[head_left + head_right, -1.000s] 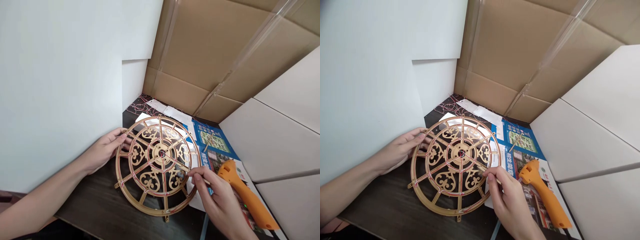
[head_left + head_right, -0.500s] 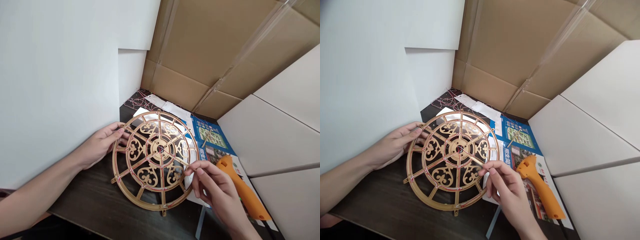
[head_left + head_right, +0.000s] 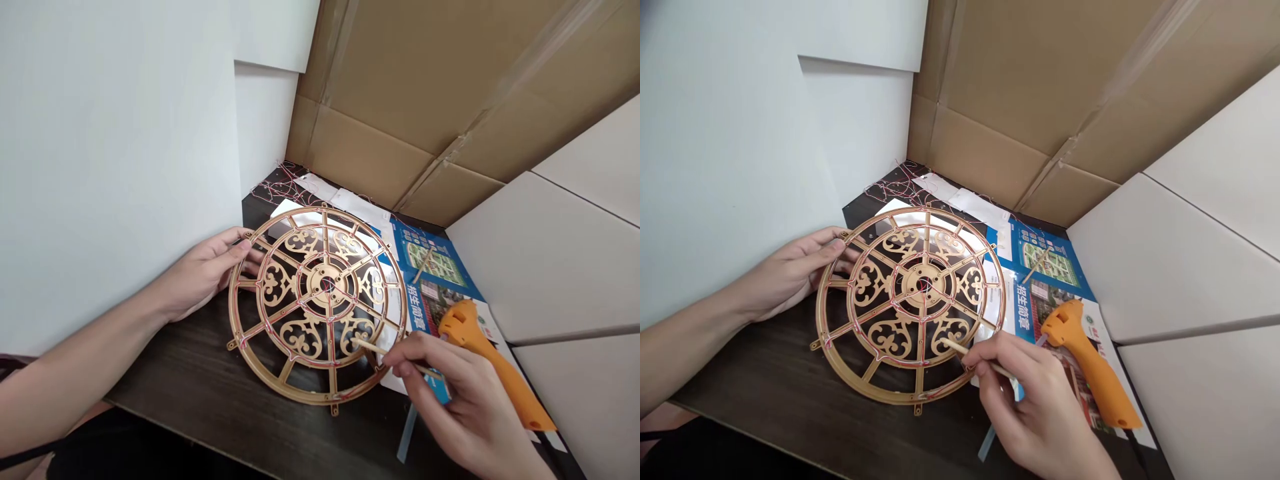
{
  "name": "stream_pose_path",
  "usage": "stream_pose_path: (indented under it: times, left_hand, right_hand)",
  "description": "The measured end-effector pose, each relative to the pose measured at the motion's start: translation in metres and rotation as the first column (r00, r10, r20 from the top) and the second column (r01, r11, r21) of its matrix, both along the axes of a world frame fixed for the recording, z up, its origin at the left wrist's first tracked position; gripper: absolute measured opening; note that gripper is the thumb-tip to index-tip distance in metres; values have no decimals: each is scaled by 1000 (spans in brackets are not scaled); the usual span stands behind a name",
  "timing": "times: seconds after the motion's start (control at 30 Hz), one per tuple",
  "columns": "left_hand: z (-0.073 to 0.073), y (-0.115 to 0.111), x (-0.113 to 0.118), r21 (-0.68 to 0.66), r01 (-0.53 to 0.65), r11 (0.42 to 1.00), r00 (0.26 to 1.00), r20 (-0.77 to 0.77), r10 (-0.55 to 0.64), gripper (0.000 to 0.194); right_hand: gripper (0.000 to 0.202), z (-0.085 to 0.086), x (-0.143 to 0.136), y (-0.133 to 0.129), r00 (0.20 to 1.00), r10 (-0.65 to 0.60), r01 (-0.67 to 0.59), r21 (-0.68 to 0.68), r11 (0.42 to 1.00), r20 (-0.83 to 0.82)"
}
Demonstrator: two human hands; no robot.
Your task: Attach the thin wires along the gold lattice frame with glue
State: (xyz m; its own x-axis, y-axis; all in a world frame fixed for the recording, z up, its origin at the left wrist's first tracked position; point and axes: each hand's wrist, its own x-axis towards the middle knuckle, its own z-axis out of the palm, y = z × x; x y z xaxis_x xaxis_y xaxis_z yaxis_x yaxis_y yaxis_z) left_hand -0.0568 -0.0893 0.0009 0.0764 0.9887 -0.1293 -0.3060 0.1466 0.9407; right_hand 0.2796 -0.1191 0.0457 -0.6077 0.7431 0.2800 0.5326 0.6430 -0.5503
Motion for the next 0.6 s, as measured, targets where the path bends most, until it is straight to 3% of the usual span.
stream_pose_path:
  times: [0.17, 0.27, 0.33, 0.43, 0.53, 0.57, 0.6]
  left_hand:
    - [-1, 0, 0, -18, -19, 1000, 1000, -11, 19, 14]
    - [-1, 0, 1, -14, -15, 1000, 1000, -9, 15, 14]
    - [-1, 1, 1, -12, -23, 1000, 1000, -14, 23, 14]
    - [-1, 1, 1, -8, -25, 1000, 1000, -20, 24, 13]
    - [0, 1, 1, -5, -17, 1000, 1000, -16, 17, 11]
    - [0, 1, 1, -8, -16, 1000, 1000, -18, 16, 11]
    - [-1, 1, 1, -10, -15, 1000, 1000, -20, 15, 12]
  right_hand:
    - [13, -10, -10, -2, 998, -45, 41, 91, 995, 36]
    - [12, -19, -12, -3, 993, -115, 113, -62, 992, -31]
    - [17, -24, -12, -4, 967, -230, 193, -275, 942, -108]
    - [30, -26, -12, -7, 894, -404, 235, -567, 790, -193]
    - [37, -22, -11, -9, 849, -503, 244, -723, 646, -162]
    - [36, -21, -11, -10, 856, -491, 234, -726, 646, -161]
    - [33, -19, -11, -10, 876, -451, 218, -695, 685, -170]
